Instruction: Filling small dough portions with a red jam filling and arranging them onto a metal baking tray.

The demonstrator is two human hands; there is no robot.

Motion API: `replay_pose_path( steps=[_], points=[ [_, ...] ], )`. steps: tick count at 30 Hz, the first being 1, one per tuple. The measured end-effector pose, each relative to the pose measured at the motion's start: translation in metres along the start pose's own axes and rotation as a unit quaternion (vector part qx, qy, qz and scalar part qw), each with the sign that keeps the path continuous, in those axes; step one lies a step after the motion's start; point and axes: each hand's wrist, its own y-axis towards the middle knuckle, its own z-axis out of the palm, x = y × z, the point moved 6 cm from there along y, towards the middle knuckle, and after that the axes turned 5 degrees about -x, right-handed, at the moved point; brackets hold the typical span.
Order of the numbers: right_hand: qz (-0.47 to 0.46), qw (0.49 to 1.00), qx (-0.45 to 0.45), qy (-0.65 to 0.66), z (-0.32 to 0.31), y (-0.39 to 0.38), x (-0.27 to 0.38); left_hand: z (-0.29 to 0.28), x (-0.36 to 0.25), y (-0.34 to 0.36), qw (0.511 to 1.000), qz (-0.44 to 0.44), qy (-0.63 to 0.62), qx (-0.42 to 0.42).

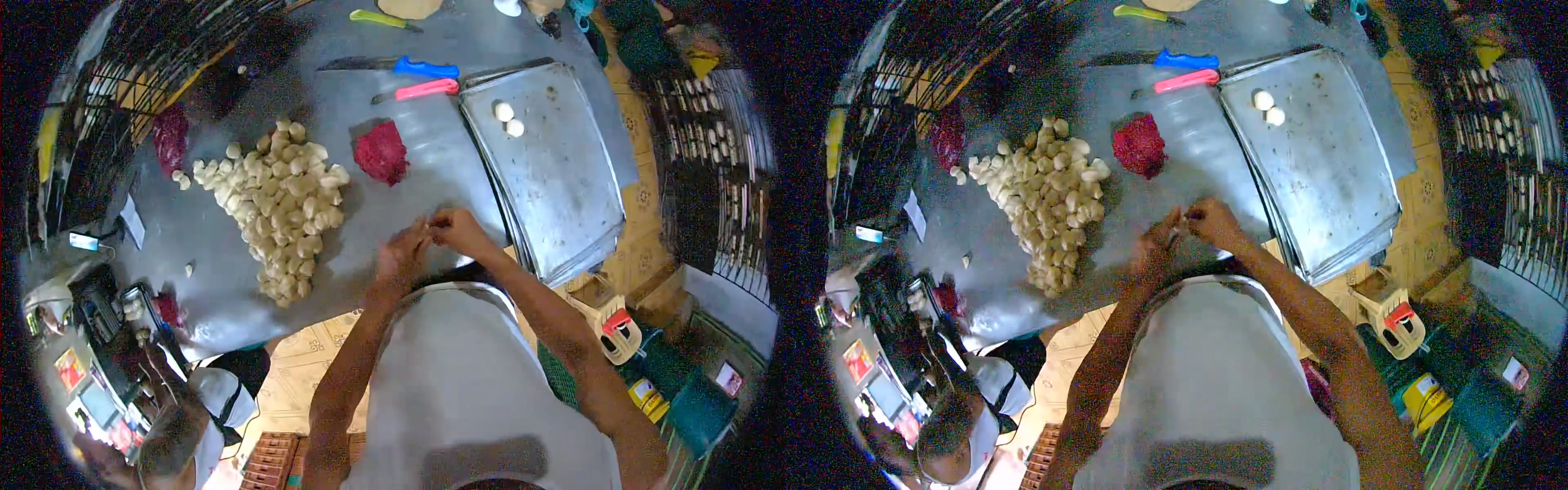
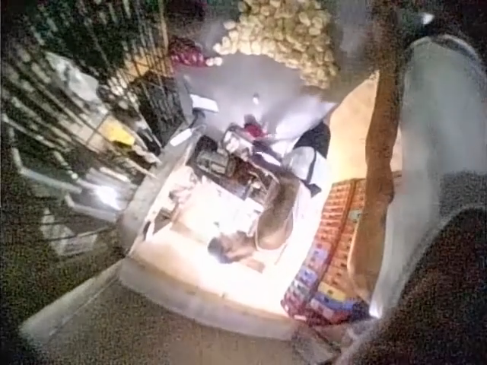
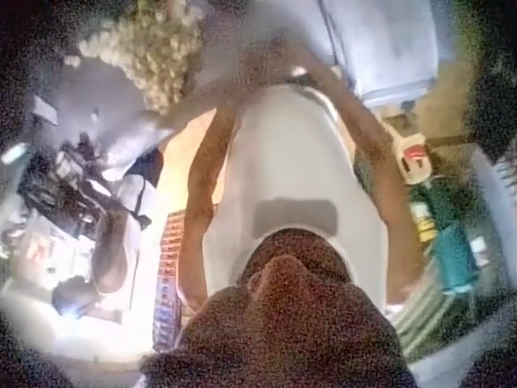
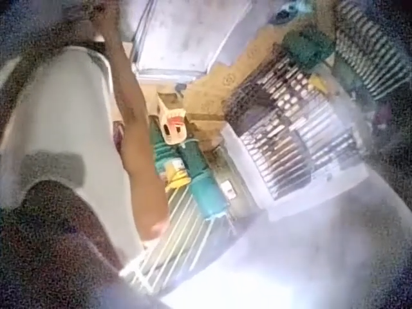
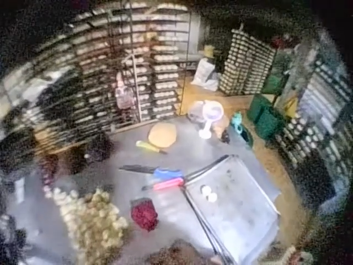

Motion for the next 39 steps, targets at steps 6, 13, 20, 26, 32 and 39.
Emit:
replay_pose_path(
  steps=[6, 13, 20, 26, 32, 39],
  points=[
    [-0.046, 0.996, -0.075, -0.018, 0.019, -0.011, 0.019, -0.005, -0.003, -0.034, 0.956, 0.109, 0.268, -0.047],
    [-0.061, 0.982, -0.179, 0.010, -0.004, -0.009, 0.022, -0.020, 0.030, -0.004, 0.963, -0.233, -0.111, -0.078],
    [0.016, 0.976, -0.087, 0.198, -0.027, -0.023, 0.022, 0.040, 0.046, 0.009, 0.844, -0.308, -0.435, -0.065],
    [0.017, 0.986, -0.167, -0.023, -0.174, 0.036, 0.041, 0.053, 0.013, 0.054, 0.906, -0.309, -0.288, 0.022],
    [-0.056, 0.936, -0.222, -0.266, -0.277, 0.108, 0.013, 0.048, 0.023, 0.038, 0.928, -0.284, -0.238, 0.026],
    [-0.138, 0.901, -0.334, -0.241, -0.236, 0.058, 0.016, -0.084, 0.049, 0.053, 0.953, -0.033, 0.248, -0.171]
  ],
)
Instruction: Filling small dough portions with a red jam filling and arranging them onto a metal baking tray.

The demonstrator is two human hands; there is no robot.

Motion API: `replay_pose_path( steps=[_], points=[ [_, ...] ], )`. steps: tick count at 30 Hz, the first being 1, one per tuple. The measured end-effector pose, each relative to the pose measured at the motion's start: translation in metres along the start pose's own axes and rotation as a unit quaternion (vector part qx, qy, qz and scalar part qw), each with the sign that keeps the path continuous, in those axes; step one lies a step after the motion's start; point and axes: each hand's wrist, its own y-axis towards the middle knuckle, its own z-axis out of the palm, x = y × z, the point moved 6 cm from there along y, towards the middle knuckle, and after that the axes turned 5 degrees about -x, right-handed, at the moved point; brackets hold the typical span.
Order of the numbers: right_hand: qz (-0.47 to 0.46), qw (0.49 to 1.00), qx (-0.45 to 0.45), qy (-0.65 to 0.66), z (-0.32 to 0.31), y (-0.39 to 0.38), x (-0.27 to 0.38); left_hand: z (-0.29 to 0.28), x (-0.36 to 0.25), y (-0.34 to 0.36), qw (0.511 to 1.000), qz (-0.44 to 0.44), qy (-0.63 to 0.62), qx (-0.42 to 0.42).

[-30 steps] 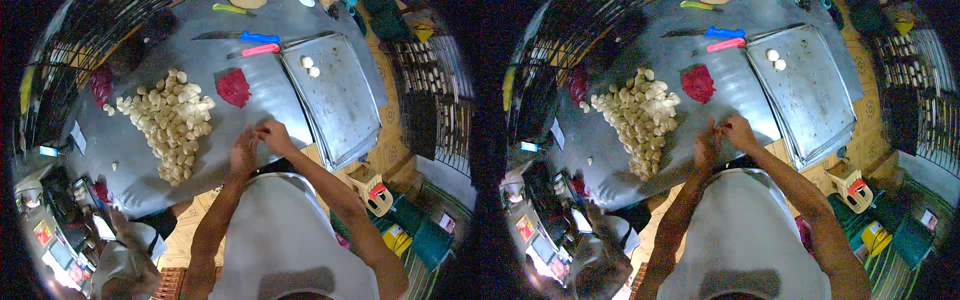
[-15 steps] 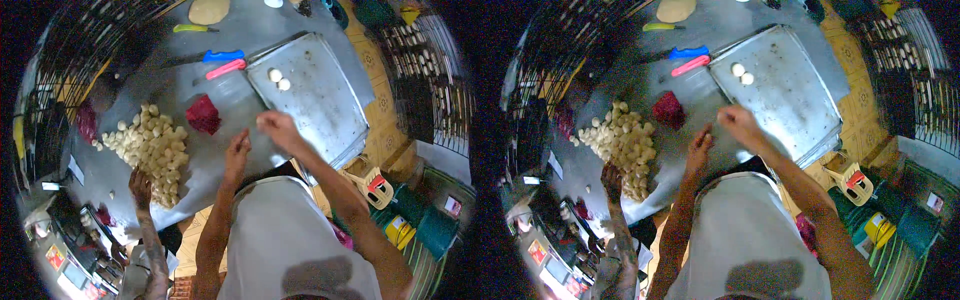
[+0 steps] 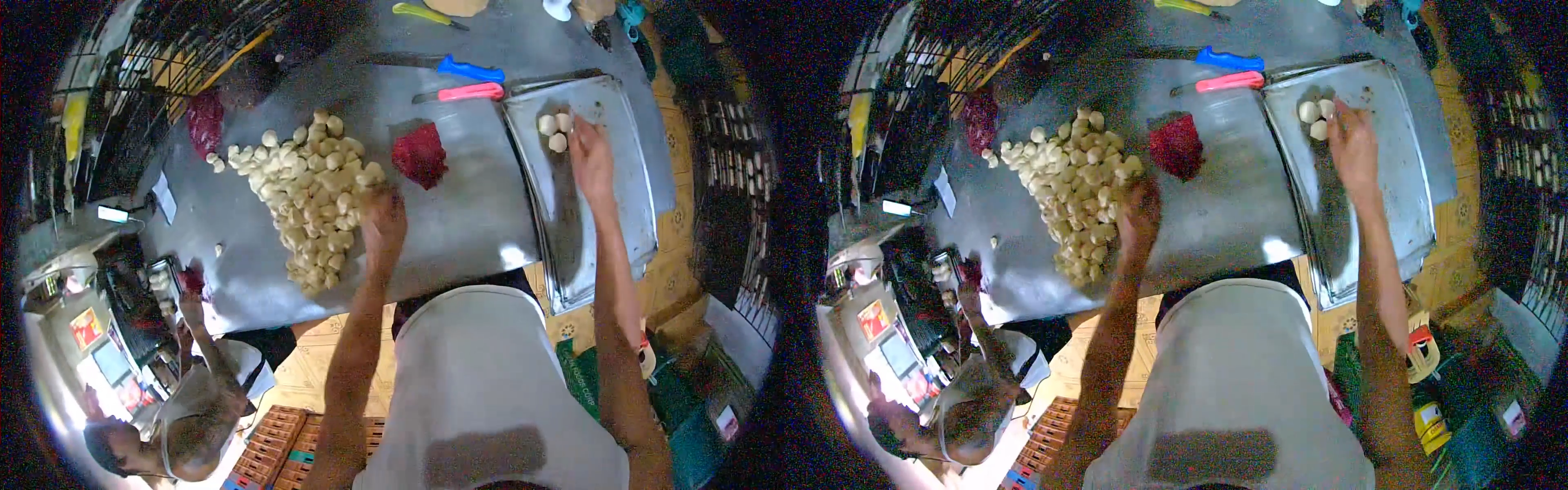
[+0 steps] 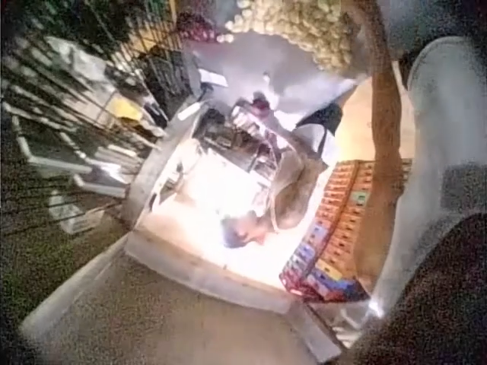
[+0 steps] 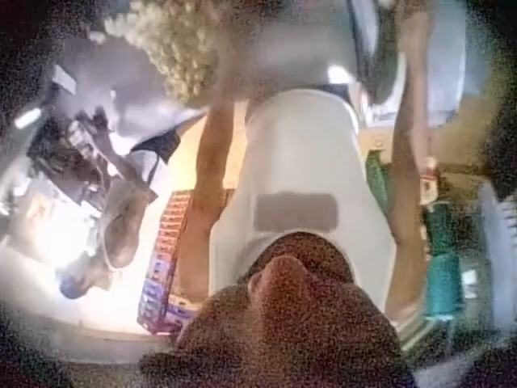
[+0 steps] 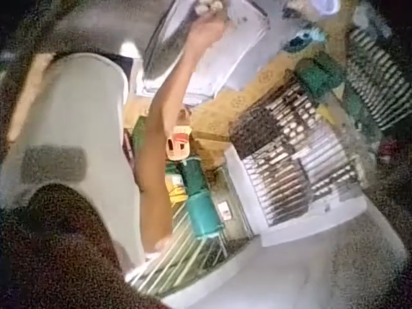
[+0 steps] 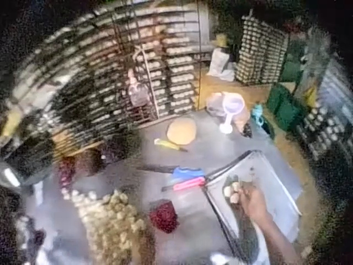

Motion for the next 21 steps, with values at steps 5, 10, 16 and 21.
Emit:
replay_pose_path(
  steps=[5, 10, 16, 21],
  points=[
    [0.007, 0.993, 0.078, 0.084, 0.029, -0.080, 0.078, -0.033, 0.045, 0.053, 0.995, 0.048, 0.076, -0.043],
    [0.045, 0.971, 0.151, 0.180, 0.066, -0.135, 0.128, -0.064, 0.000, 0.047, 0.976, -0.048, -0.203, 0.064],
    [-0.159, 0.977, 0.095, 0.102, 0.120, -0.112, 0.204, -0.001, 0.032, -0.054, 0.883, -0.190, -0.421, 0.084],
    [-0.127, 0.989, 0.065, 0.047, 0.148, -0.104, 0.195, 0.007, 0.002, -0.110, 0.857, -0.285, -0.374, 0.210]
  ],
)
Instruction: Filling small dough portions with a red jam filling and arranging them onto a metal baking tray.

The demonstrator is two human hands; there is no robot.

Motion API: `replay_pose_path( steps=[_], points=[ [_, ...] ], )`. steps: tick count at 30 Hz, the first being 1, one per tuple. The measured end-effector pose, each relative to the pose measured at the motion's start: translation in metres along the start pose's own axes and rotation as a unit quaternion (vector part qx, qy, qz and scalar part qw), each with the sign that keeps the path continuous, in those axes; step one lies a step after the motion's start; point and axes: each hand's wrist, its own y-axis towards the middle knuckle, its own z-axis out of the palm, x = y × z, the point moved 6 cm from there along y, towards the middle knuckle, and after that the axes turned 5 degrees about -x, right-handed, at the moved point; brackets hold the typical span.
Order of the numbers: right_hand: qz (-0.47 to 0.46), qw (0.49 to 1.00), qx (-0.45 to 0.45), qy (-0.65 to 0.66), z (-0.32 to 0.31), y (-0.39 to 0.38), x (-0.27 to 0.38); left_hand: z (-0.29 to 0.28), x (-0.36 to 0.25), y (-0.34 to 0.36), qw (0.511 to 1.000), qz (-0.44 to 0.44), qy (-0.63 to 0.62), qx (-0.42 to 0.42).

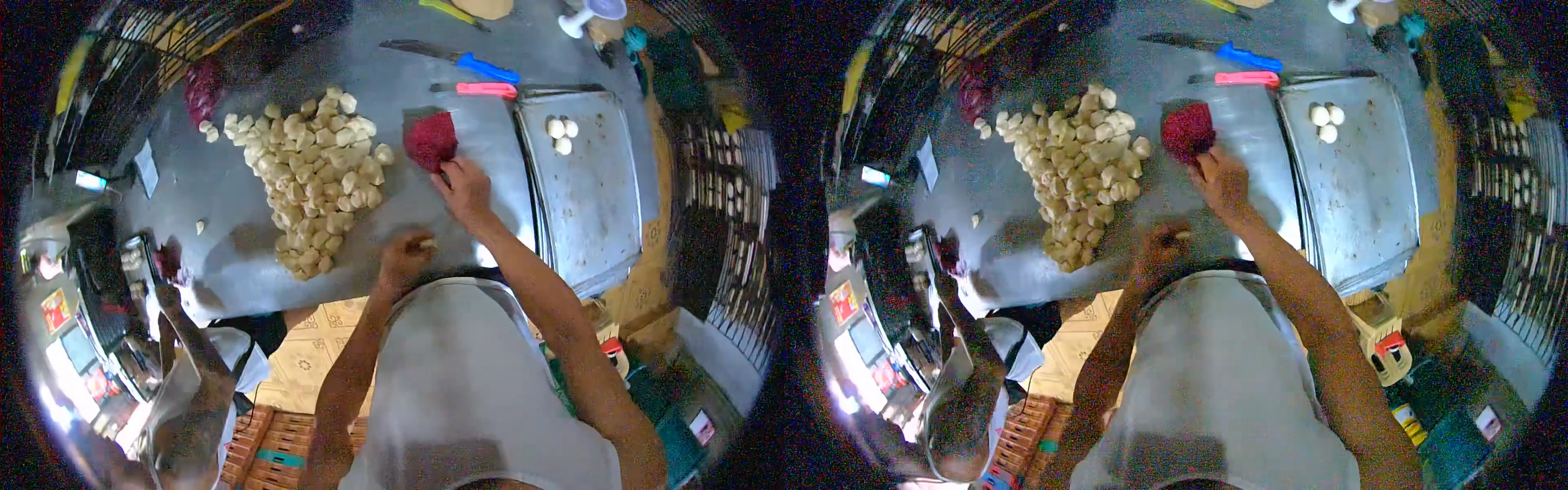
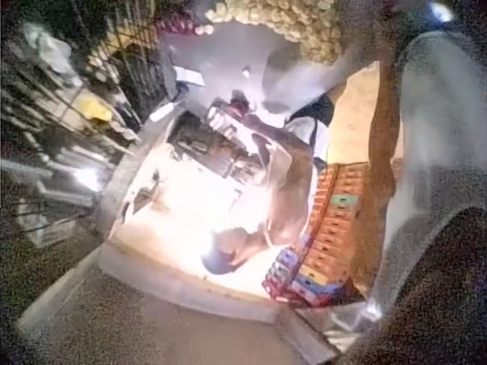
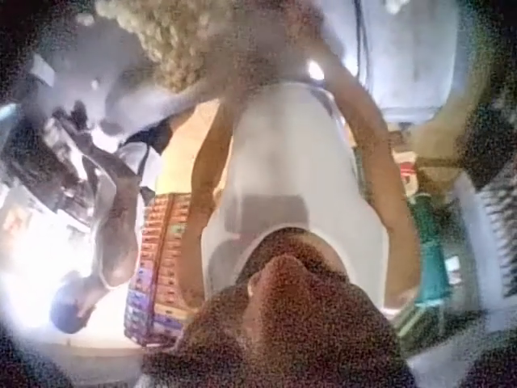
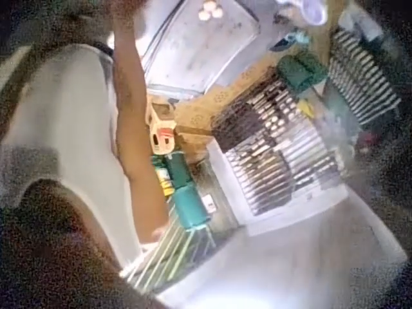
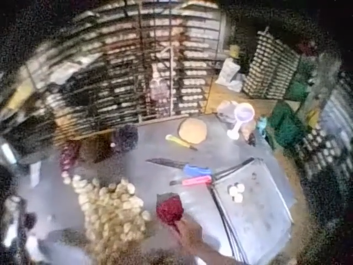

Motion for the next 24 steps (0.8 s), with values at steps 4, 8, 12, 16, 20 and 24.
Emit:
replay_pose_path(
  steps=[4, 8, 12, 16, 20, 24],
  points=[
    [-0.049, 0.999, -0.003, 0.017, 0.004, 0.004, -0.006, -0.001, -0.003, -0.014, 0.998, -0.013, 0.042, -0.042],
    [-0.087, 0.995, 0.002, 0.041, 0.003, 0.005, -0.006, -0.002, 0.000, -0.005, 0.990, -0.094, -0.057, -0.086],
    [-0.107, 0.993, 0.042, 0.014, 0.000, 0.003, -0.011, -0.002, -0.023, 0.015, 0.994, -0.001, -0.058, -0.095],
    [0.109, 0.947, 0.298, 0.056, -0.002, 0.002, -0.021, 0.000, -0.008, 0.028, 0.975, -0.115, -0.169, -0.089],
    [0.340, 0.826, 0.308, 0.328, -0.018, -0.036, -0.026, 0.005, -0.006, 0.037, 0.979, -0.124, -0.146, -0.065],
    [0.081, 0.982, 0.132, 0.109, -0.036, -0.050, 0.026, 0.019, -0.032, 0.038, 0.961, -0.098, -0.257, 0.003]
  ],
)
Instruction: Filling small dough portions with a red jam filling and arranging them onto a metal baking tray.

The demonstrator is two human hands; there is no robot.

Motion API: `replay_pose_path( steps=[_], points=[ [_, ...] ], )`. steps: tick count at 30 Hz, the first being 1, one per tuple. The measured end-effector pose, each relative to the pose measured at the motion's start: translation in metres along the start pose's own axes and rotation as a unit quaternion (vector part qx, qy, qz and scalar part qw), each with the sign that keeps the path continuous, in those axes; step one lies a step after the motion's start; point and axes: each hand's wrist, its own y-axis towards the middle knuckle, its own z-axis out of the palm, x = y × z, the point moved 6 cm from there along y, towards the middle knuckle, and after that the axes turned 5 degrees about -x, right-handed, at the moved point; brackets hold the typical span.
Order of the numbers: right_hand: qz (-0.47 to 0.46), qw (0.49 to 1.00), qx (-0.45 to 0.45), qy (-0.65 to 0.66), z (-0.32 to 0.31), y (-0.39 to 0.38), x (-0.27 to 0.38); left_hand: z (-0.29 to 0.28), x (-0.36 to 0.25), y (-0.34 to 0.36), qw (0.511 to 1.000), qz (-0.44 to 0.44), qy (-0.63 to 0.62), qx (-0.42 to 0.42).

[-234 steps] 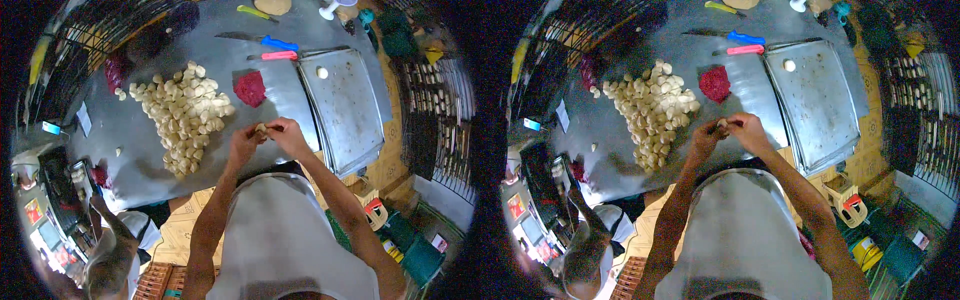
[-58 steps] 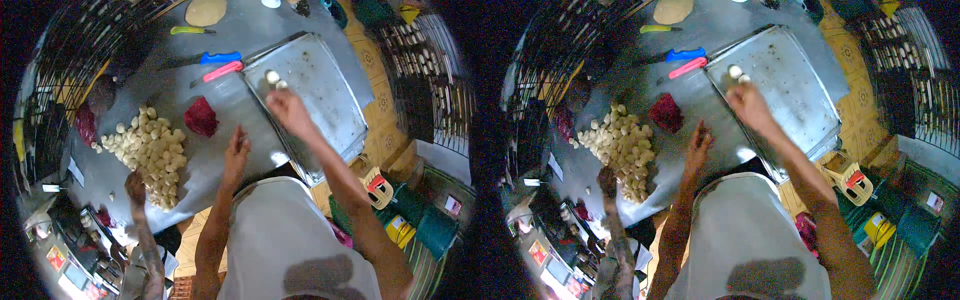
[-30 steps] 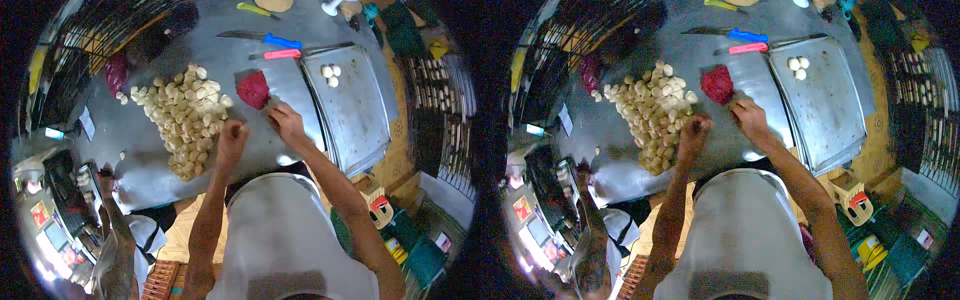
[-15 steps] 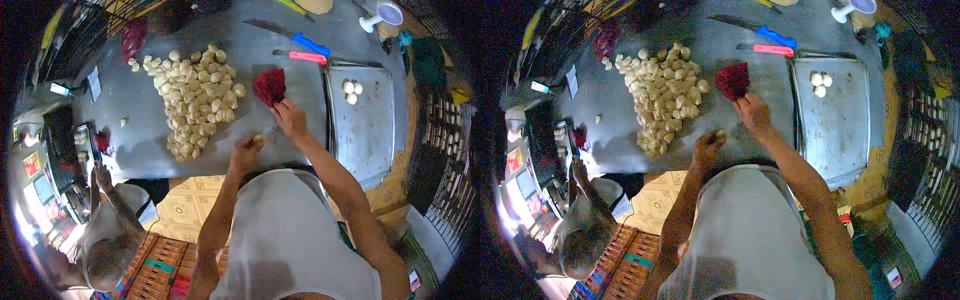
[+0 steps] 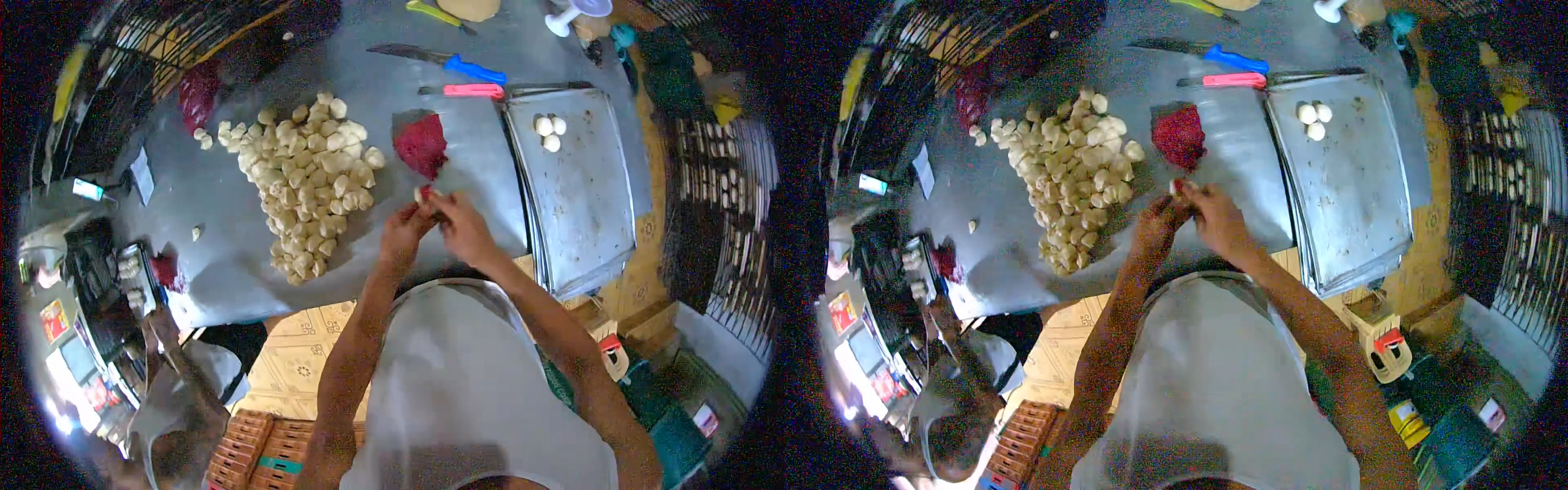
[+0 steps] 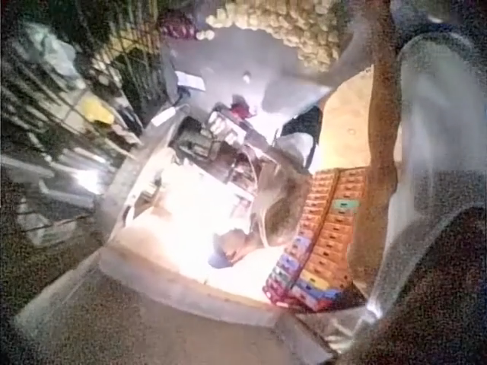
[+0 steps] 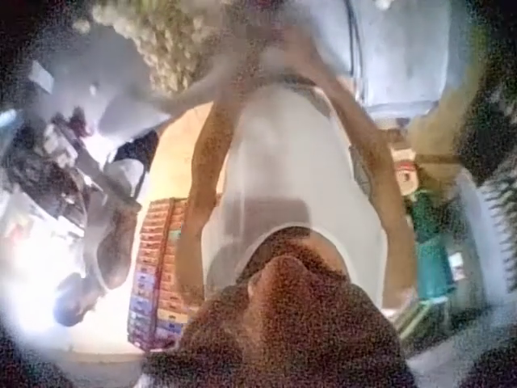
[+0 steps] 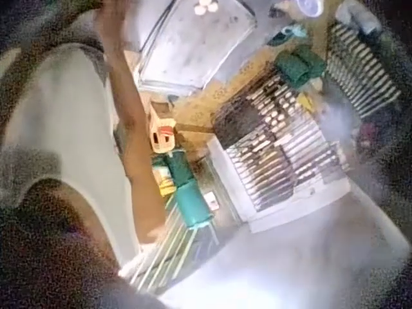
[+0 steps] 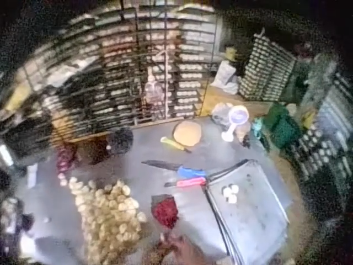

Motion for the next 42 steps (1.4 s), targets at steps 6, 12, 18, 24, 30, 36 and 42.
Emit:
replay_pose_path(
  steps=[6, 12, 18, 24, 30, 36, 42],
  points=[
    [0.085, 0.996, -0.006, 0.038, -0.012, -0.015, 0.004, -0.009, 0.005, -0.003, 0.999, -0.031, 0.041, 0.008],
    [0.136, 0.975, 0.022, 0.176, -0.011, -0.007, -0.014, 0.009, -0.013, -0.010, 0.982, 0.024, 0.101, 0.160],
    [0.151, 0.970, 0.041, 0.184, -0.003, 0.000, -0.040, 0.017, -0.007, -0.004, 0.965, 0.139, 0.203, 0.088],
    [-0.072, 0.990, 0.085, 0.090, -0.019, 0.006, -0.045, 0.020, 0.028, -0.001, 0.995, -0.010, 0.084, 0.053],
    [-0.096, 0.980, 0.165, 0.048, -0.015, -0.004, -0.059, 0.028, 0.041, 0.003, 0.944, 0.023, 0.315, 0.093],
    [0.029, 0.983, 0.173, 0.056, -0.017, -0.003, -0.065, 0.035, 0.017, 0.000, 0.864, 0.195, 0.461, 0.050],
    [0.149, 0.972, 0.106, 0.150, 0.009, -0.027, -0.110, 0.058, 0.014, -0.029, 0.798, 0.344, 0.490, 0.072]
  ],
)
